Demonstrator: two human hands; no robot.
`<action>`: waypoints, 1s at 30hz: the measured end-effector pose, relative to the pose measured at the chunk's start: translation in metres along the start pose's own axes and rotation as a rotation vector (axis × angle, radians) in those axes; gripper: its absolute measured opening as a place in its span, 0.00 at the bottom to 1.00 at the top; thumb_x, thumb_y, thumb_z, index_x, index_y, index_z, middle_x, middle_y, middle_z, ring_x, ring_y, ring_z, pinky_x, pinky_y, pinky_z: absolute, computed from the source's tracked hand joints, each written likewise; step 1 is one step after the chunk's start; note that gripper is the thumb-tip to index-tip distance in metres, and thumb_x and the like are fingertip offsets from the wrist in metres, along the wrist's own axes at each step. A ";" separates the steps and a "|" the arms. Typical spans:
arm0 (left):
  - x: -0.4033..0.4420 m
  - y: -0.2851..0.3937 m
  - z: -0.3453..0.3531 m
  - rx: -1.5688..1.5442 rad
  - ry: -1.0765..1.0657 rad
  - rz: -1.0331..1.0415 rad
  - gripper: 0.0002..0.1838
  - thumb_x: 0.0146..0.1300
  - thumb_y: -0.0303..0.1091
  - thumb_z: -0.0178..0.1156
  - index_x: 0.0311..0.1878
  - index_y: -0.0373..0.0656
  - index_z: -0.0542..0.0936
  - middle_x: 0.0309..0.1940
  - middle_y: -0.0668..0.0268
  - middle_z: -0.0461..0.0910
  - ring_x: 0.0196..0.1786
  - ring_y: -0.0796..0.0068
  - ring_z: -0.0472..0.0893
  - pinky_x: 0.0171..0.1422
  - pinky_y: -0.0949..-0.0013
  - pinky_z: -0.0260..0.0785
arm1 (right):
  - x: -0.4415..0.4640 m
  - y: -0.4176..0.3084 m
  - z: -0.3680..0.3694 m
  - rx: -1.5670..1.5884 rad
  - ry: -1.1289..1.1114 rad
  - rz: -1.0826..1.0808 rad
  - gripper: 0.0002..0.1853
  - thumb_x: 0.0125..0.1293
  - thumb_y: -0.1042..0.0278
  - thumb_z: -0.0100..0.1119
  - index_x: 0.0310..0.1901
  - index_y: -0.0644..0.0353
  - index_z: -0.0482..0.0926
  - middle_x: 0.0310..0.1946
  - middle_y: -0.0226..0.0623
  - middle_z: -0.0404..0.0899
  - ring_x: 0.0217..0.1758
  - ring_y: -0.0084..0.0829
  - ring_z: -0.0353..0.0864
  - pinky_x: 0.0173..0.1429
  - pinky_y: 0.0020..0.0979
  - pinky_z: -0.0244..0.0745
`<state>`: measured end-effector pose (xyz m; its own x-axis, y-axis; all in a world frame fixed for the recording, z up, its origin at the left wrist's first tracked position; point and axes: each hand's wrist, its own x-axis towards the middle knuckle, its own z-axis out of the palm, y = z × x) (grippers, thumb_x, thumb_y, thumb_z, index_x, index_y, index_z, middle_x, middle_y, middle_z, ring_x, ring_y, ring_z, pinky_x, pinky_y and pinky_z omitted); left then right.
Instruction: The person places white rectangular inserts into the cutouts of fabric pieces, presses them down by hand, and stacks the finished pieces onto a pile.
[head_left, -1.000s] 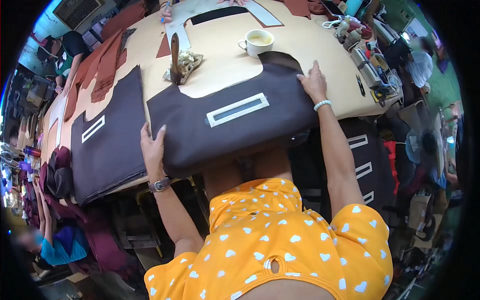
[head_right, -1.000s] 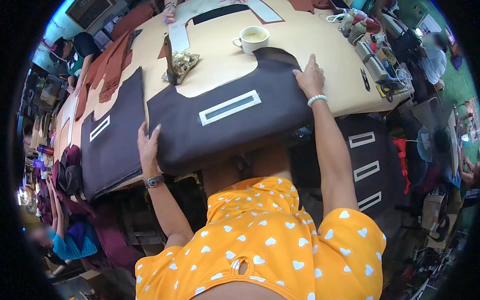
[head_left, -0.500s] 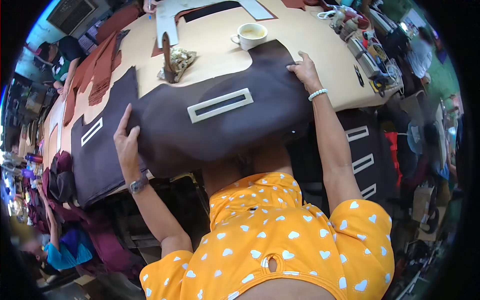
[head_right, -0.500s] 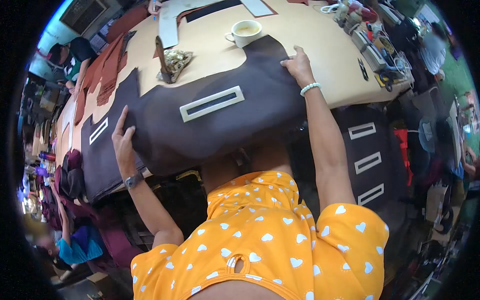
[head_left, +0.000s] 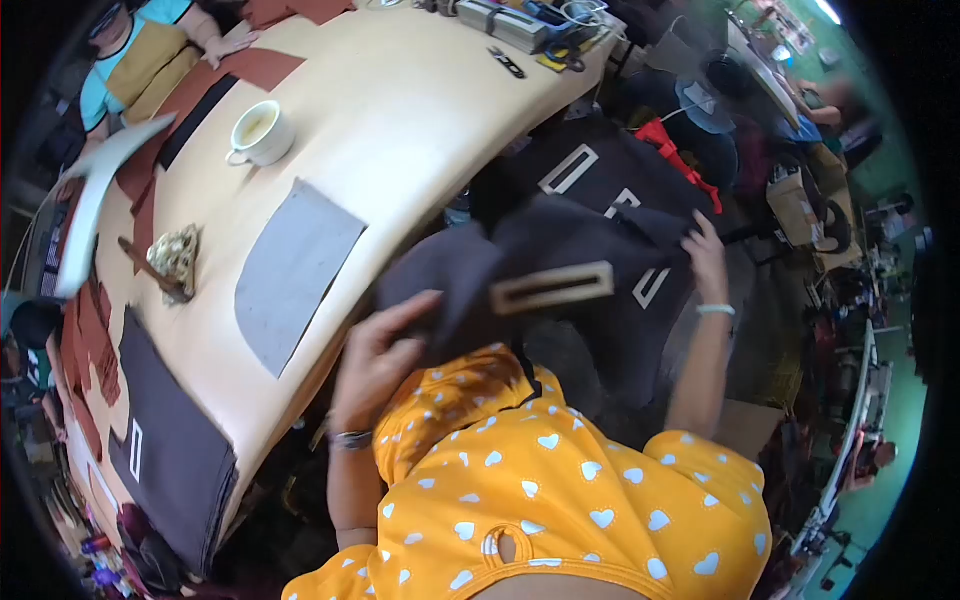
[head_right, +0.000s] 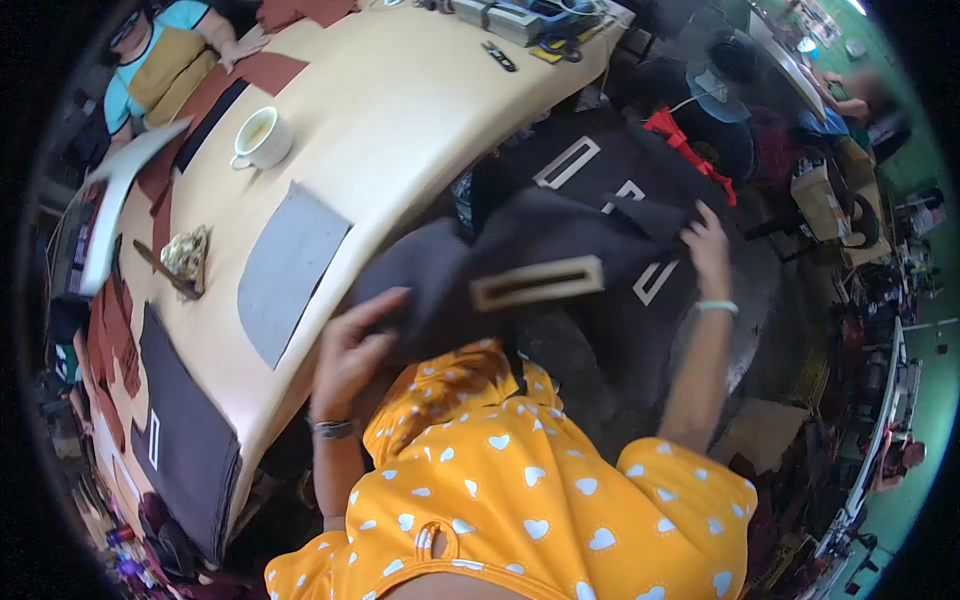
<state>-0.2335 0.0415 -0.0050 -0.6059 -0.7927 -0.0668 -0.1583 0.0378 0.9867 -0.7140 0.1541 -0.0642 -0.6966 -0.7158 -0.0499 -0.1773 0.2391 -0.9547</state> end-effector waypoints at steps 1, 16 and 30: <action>0.016 -0.003 0.023 -0.003 -0.182 0.050 0.26 0.51 0.21 0.52 0.57 0.34 0.73 0.55 0.59 0.75 0.59 0.70 0.72 0.65 0.70 0.60 | -0.010 -0.001 -0.038 -0.256 0.064 0.125 0.33 0.55 0.82 0.54 0.65 0.66 0.60 0.54 0.46 0.73 0.57 0.31 0.72 0.59 0.26 0.66; 0.084 -0.075 0.144 0.357 -0.073 0.069 0.36 0.58 0.21 0.54 0.70 0.51 0.56 0.32 0.50 0.73 0.33 0.54 0.75 0.40 0.59 0.67 | 0.134 0.068 -0.055 -0.973 0.447 -0.021 0.28 0.55 0.73 0.54 0.61 0.50 0.66 0.47 0.49 0.78 0.50 0.49 0.77 0.53 0.44 0.71; 0.145 -0.116 0.112 0.241 0.229 -0.268 0.37 0.60 0.23 0.52 0.72 0.50 0.52 0.39 0.48 0.74 0.29 0.60 0.75 0.35 0.65 0.69 | 0.311 0.037 0.149 -0.910 0.303 -0.119 0.29 0.56 0.71 0.53 0.62 0.50 0.62 0.43 0.47 0.80 0.46 0.50 0.79 0.51 0.47 0.72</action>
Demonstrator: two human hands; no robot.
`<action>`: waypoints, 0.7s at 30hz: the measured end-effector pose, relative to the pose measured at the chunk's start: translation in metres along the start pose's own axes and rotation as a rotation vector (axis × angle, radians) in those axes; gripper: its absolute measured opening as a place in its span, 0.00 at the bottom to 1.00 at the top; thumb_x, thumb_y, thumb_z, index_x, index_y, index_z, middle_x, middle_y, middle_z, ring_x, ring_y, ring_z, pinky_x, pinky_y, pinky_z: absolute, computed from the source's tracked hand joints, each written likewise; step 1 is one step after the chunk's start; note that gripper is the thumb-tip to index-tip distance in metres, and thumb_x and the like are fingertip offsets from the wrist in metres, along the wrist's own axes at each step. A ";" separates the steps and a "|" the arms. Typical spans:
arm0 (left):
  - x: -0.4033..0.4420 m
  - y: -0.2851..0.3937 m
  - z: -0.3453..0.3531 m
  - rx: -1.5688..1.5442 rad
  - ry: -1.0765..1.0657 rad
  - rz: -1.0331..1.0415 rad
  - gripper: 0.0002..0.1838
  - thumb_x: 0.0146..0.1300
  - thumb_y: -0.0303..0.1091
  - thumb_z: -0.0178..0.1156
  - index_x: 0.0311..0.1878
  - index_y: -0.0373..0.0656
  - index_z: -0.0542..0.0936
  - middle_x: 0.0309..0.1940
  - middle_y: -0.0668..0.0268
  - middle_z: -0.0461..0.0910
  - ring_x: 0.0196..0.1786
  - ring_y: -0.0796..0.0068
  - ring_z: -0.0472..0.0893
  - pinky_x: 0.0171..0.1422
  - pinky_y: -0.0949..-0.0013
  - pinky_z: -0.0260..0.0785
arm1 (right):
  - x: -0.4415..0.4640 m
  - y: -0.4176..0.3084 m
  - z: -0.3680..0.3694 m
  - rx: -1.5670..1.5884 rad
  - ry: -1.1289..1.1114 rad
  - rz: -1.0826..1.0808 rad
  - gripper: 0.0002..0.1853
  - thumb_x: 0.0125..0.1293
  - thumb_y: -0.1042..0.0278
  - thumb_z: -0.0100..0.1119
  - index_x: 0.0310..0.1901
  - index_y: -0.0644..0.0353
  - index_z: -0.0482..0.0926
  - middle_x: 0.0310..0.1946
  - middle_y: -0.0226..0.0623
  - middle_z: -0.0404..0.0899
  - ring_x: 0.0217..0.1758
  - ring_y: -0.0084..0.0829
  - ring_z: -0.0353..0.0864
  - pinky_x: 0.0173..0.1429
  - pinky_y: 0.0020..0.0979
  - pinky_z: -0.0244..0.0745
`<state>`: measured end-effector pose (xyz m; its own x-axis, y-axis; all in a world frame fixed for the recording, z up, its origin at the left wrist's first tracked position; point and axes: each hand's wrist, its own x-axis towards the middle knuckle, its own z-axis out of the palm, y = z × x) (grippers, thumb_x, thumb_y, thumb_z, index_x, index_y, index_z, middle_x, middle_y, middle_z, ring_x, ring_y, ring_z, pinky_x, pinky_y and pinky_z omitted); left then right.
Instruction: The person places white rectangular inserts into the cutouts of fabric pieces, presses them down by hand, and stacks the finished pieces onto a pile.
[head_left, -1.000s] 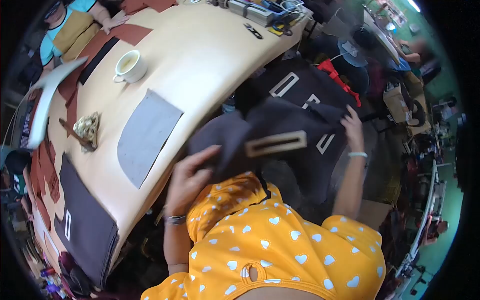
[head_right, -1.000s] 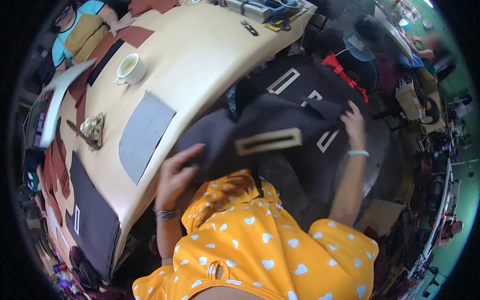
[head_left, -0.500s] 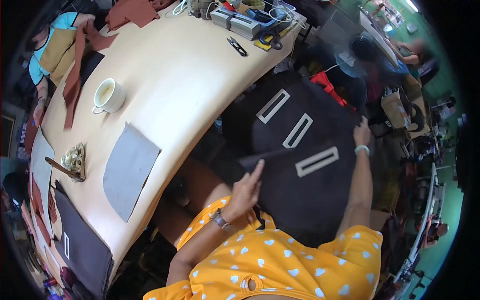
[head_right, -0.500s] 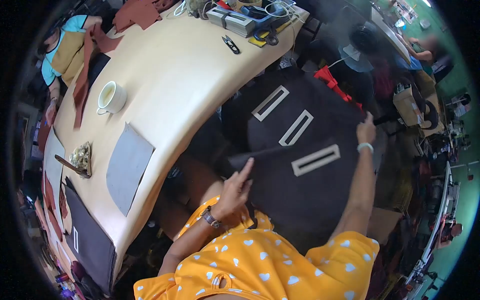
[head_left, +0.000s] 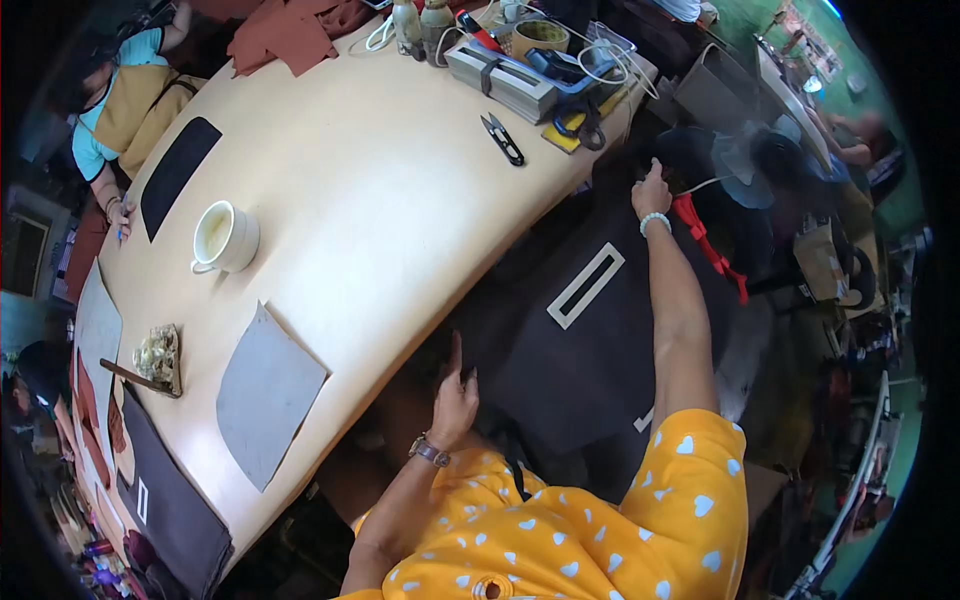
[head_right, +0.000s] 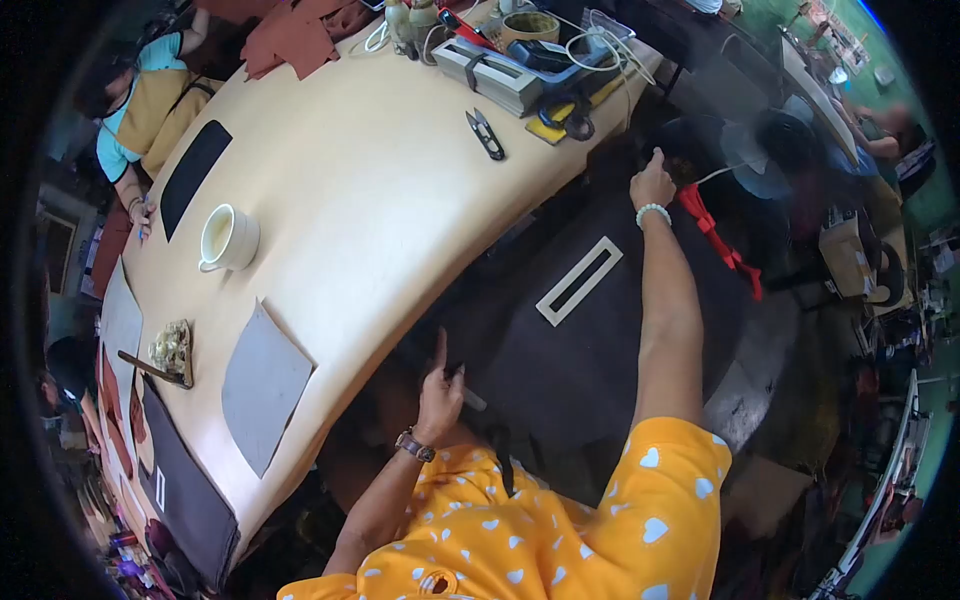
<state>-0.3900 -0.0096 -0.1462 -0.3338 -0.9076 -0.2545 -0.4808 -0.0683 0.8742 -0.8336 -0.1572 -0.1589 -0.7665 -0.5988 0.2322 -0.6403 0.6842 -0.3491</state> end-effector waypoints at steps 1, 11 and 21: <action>0.006 0.001 -0.001 -0.012 0.028 -0.010 0.36 0.60 0.23 0.52 0.71 0.50 0.52 0.37 0.48 0.74 0.27 0.62 0.74 0.34 0.64 0.69 | 0.004 -0.006 0.005 -0.023 -0.016 0.009 0.29 0.57 0.71 0.53 0.62 0.50 0.62 0.43 0.48 0.80 0.46 0.50 0.79 0.51 0.47 0.72; 0.017 -0.055 0.003 0.195 -0.064 -0.076 0.37 0.58 0.38 0.56 0.69 0.42 0.55 0.25 0.50 0.78 0.26 0.53 0.78 0.32 0.56 0.70 | -0.008 -0.013 0.047 0.210 0.203 -0.026 0.31 0.62 0.73 0.51 0.66 0.62 0.53 0.53 0.61 0.71 0.55 0.53 0.73 0.57 0.45 0.67; -0.075 0.065 -0.126 0.067 0.238 0.572 0.22 0.54 0.27 0.64 0.53 0.38 0.75 0.43 0.53 0.80 0.40 0.58 0.82 0.46 0.65 0.75 | -0.186 -0.161 -0.148 1.178 0.138 -0.559 0.32 0.69 0.68 0.45 0.68 0.69 0.44 0.60 0.53 0.65 0.64 0.41 0.65 0.70 0.39 0.49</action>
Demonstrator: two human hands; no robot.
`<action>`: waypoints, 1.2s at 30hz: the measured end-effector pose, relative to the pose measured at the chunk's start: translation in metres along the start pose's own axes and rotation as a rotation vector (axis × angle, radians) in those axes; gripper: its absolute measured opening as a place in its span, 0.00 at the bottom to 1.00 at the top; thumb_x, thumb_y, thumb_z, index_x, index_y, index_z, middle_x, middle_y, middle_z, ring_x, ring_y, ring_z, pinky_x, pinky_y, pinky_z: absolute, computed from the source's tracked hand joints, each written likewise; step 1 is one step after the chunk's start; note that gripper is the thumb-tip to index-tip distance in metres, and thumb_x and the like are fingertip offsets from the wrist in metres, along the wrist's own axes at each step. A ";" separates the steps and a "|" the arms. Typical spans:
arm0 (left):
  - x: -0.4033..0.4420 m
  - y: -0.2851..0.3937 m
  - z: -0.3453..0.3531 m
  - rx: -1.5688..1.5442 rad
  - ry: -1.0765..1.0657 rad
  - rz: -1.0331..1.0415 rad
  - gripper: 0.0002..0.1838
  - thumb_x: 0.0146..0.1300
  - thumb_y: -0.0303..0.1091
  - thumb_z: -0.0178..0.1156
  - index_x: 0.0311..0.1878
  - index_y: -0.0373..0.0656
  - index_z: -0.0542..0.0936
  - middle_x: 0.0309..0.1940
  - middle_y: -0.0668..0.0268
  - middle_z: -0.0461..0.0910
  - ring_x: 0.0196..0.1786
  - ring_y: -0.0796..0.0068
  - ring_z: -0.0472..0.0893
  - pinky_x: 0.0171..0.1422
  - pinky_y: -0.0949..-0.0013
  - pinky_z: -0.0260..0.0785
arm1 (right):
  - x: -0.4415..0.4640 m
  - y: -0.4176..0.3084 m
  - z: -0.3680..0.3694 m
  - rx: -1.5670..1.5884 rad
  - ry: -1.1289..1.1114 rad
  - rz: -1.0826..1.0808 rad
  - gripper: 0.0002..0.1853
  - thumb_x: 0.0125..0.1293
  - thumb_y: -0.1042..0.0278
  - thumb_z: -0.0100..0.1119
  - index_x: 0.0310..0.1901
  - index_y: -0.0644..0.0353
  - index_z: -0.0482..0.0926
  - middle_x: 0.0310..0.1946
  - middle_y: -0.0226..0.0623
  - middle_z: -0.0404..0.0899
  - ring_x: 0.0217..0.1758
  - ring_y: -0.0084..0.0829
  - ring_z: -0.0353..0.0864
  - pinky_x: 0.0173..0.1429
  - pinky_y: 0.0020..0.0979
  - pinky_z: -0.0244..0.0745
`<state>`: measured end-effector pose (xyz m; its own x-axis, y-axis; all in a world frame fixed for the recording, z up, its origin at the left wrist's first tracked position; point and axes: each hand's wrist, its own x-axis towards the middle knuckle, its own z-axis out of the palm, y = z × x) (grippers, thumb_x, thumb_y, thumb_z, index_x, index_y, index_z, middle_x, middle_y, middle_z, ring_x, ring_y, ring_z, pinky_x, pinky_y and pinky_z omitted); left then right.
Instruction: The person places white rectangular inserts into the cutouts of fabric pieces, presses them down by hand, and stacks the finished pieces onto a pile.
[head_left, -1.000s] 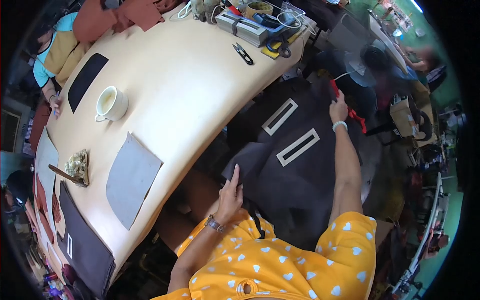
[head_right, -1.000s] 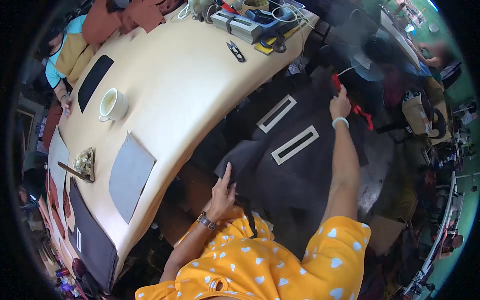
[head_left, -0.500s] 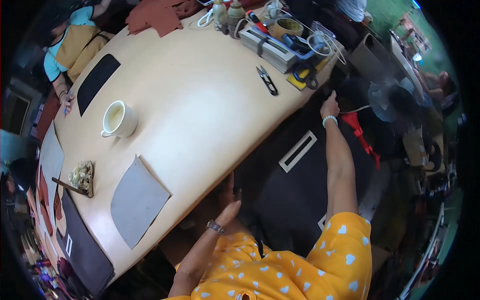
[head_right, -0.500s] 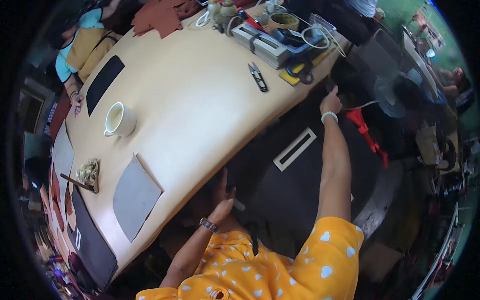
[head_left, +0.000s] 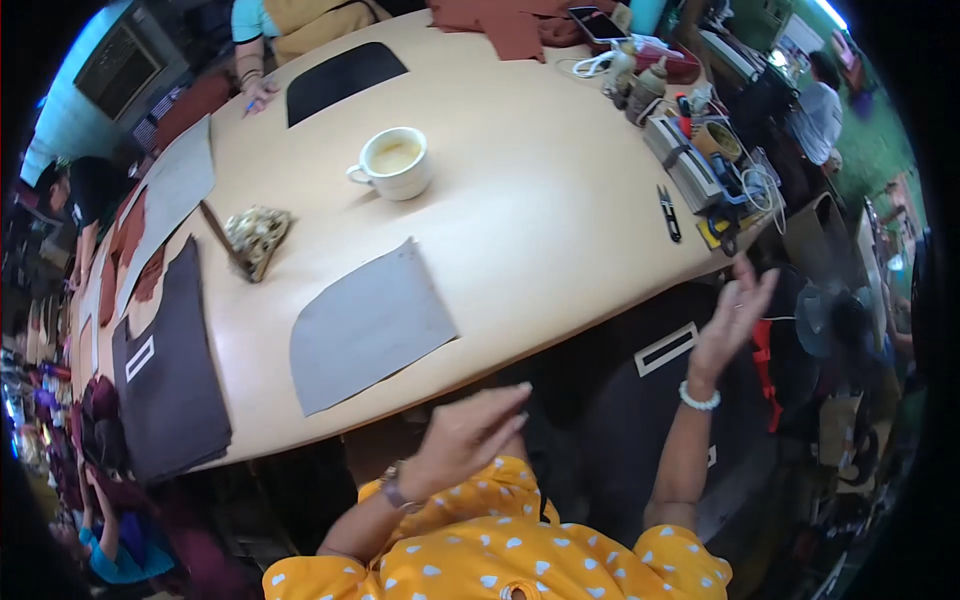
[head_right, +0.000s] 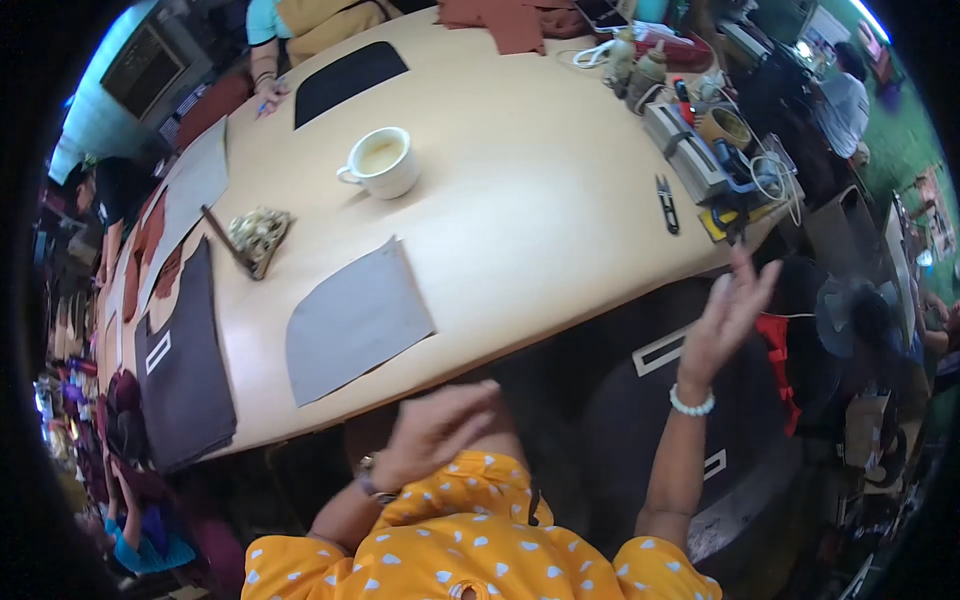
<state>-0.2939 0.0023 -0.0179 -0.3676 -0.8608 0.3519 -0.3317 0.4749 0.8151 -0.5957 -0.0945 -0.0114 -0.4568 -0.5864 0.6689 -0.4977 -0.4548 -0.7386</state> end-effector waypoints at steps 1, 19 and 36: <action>0.009 0.025 -0.034 0.162 0.105 0.061 0.21 0.50 0.22 0.66 0.50 0.38 0.77 0.43 0.55 0.80 0.42 0.60 0.82 0.46 0.66 0.75 | 0.015 -0.045 0.009 0.087 0.046 -0.087 0.31 0.68 0.68 0.43 0.68 0.69 0.46 0.59 0.55 0.66 0.64 0.43 0.65 0.70 0.41 0.50; -0.060 0.169 -0.204 0.220 0.909 1.225 0.22 0.51 0.30 0.67 0.52 0.41 0.75 0.43 0.56 0.79 0.43 0.59 0.80 0.50 0.63 0.73 | -0.004 -0.373 0.048 1.045 -0.446 -1.198 0.28 0.65 0.54 0.44 0.57 0.72 0.62 0.56 0.54 0.67 0.63 0.47 0.62 0.70 0.47 0.52; -0.098 0.184 -0.217 0.200 0.898 1.337 0.22 0.52 0.31 0.66 0.52 0.42 0.76 0.46 0.59 0.78 0.47 0.63 0.78 0.53 0.64 0.69 | -0.027 -0.400 0.067 1.117 -0.417 -1.284 0.26 0.65 0.55 0.46 0.56 0.70 0.64 0.56 0.52 0.67 0.63 0.45 0.63 0.69 0.45 0.54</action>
<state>-0.1300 0.1345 0.1974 0.1039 0.3747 0.9213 -0.3375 0.8846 -0.3217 -0.3352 0.0580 0.2601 0.0772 0.4464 0.8915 0.4229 -0.8244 0.3762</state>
